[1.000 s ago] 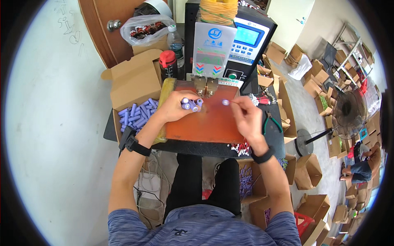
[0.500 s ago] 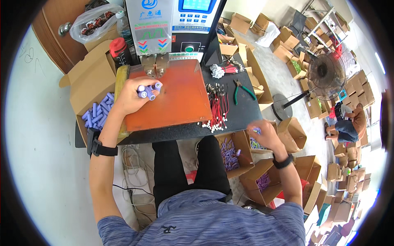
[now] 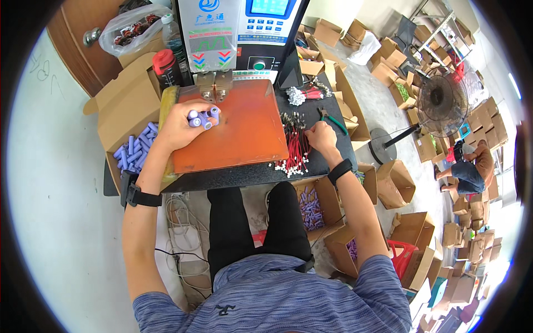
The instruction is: The recorder is using a spot welding machine to connect wire terminals to battery cells.
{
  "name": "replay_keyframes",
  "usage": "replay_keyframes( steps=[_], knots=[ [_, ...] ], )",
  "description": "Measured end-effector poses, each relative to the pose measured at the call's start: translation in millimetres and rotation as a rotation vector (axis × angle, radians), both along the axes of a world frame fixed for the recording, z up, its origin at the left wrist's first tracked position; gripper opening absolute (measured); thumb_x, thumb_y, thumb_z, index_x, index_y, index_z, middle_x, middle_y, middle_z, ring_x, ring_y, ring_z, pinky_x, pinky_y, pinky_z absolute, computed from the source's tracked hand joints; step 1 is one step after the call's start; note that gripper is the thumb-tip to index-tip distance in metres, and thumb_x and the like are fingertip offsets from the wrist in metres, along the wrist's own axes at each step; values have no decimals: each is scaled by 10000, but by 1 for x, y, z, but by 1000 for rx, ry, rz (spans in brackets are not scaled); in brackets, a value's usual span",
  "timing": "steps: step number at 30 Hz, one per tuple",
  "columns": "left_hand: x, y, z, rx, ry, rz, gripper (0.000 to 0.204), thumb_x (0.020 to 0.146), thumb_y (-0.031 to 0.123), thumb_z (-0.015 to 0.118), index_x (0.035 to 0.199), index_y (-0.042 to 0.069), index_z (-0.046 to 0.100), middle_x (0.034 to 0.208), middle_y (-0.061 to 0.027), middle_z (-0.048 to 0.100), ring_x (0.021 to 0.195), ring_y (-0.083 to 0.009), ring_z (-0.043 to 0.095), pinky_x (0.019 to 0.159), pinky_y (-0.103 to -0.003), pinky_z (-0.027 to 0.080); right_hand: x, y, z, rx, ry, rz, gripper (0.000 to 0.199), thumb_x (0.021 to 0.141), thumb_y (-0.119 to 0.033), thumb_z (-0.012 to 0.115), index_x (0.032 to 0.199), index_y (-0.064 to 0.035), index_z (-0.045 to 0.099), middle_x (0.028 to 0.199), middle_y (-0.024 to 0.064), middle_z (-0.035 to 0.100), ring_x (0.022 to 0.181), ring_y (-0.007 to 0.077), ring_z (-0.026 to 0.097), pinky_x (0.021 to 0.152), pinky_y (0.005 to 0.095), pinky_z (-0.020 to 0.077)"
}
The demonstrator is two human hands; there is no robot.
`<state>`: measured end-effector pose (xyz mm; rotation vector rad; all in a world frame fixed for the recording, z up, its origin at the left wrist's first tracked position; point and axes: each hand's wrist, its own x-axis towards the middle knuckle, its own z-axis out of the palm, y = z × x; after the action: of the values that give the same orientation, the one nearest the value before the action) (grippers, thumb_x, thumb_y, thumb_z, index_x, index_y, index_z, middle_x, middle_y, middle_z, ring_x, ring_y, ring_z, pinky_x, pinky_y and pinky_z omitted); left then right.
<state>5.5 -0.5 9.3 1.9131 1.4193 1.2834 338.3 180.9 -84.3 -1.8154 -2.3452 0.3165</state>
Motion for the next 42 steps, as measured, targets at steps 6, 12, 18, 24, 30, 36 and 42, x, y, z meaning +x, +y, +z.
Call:
replay_keyframes(
  steps=[6, 12, 18, 24, 30, 36, 42],
  knots=[
    [-3, -2, -2, -9, -20, 6, 229, 774, 19, 720, 993, -22, 668, 913, -76, 683, 824, -137, 624, 761, -278, 493, 4, 2, 0, -26, 35, 81, 260, 850, -277, 591, 865, -26, 657, 891, 212, 681, 913, 367, 663, 811, 453, 523],
    [5, -1, 4, -3, -32, 0, 230, 778, 29, 726, 995, -23, 667, 901, -77, 682, 825, -151, 636, 752, -274, 497, 48, 19, 13, -34, 555, 140, 175, 839, -146, 621, 795, -3, 531, 757, 175, 659, 748, 288, 681, 672, 400, 536],
    [1, -5, -2, 16, -9, 50, 218, 783, 43, 728, 986, -16, 674, 881, -91, 675, 790, -150, 640, 714, -273, 502, -1, -33, 87, -291, 925, 213, 104, 888, 46, 549, 976, 17, 503, 835, 60, 596, 722, 103, 633, 577, 242, 497],
    [5, -2, 2, 29, -16, 55, 218, 771, 62, 736, 966, -12, 674, 889, -102, 680, 783, -188, 646, 707, -292, 508, -53, -48, 98, 38, 746, 645, 361, 814, 108, 450, 1117, 26, 628, 817, 110, 677, 774, 178, 670, 698, 285, 513],
    [3, -2, 0, 88, 38, 77, 225, 830, 129, 718, 1002, -12, 685, 860, -96, 681, 749, -148, 621, 672, -280, 489, -116, -64, 111, 120, 701, 560, 191, 862, -226, 604, 946, -118, 738, 707, 113, 683, 659, 268, 674, 627, 336, 519],
    [3, 0, -4, 68, 23, 103, 199, 834, 135, 720, 968, -8, 687, 807, -85, 682, 710, -130, 614, 641, -270, 486, -147, -65, 95, 177, 666, 616, 200, 861, -285, 653, 953, -135, 748, 696, 98, 688, 600, 208, 667, 586, 323, 509],
    [6, 0, 1, 31, 67, 127, 164, 830, 119, 722, 939, 3, 685, 773, -86, 673, 687, -121, 600, 628, -280, 479, -145, -69, 81, 122, 984, 595, 141, 784, -130, 738, 921, -100, 749, 719, 64, 694, 583, 158, 617, 576, 287, 491]
  ],
)
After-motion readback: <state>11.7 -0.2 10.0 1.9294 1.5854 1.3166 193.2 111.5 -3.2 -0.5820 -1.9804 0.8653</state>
